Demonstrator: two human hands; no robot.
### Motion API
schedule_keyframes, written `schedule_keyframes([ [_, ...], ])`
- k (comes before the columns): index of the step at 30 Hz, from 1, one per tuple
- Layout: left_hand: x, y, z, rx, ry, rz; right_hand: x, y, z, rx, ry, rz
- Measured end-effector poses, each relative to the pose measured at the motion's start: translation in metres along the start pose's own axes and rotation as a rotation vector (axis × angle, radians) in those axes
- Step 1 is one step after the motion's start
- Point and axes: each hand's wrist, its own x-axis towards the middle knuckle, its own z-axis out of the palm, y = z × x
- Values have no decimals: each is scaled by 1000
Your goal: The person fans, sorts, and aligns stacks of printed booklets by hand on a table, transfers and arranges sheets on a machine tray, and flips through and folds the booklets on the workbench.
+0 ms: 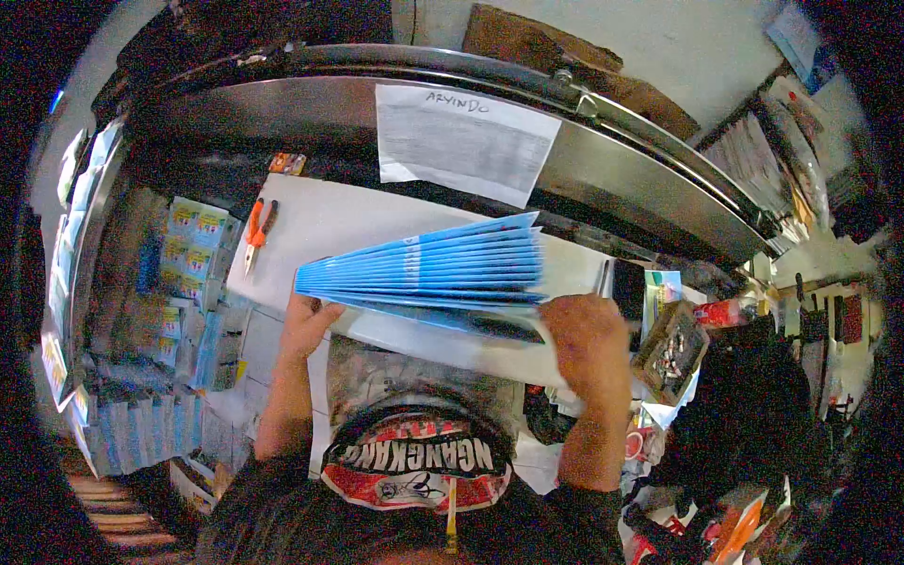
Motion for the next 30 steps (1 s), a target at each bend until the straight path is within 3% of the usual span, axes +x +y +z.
schedule_keyframes([
  [1,0,1,1,-6,-13,7,-4,8,-5,25,16,159],
  [2,1,2,2,-8,-20,8,-4,14,-14,149,174,171],
  [3,2,3,4,-34,7,26,-3,19,-28,-110,144,393],
  [4,3,4,6,-60,35,43,4,13,-40,20,273,514],
  [6,3,-5,3,-49,42,13,15,28,-42,88,589,315],
  [9,2,-5,-2,-28,46,-34,53,14,-44,110,544,249],
  [11,-1,-6,-6,-21,31,-55,79,23,-28,45,413,32],
  [13,-4,-13,-14,-79,-25,-32,104,28,-4,171,226,-151],
  [15,-4,-18,-23,37,-44,45,118,31,26,447,-67,-166],
  [17,0,-10,-20,146,-58,135,123,31,44,525,-362,-143],
  [18,1,7,-15,394,24,281,124,32,51,566,-465,-145],
  [19,2,16,-12,642,109,427,124,33,52,565,-461,-141],
  [23,8,14,-8,584,153,480,124,30,49,681,-614,-109],
  [25,11,7,-12,302,24,227,120,31,47,653,-640,-105],
  [26,10,5,-14,299,16,225,116,32,49,672,-524,-56],
  [28,9,1,-19,184,15,-73,110,33,44,687,-404,2],
  [30,9,-3,-19,173,21,-44,103,35,22,497,73,-118],
])
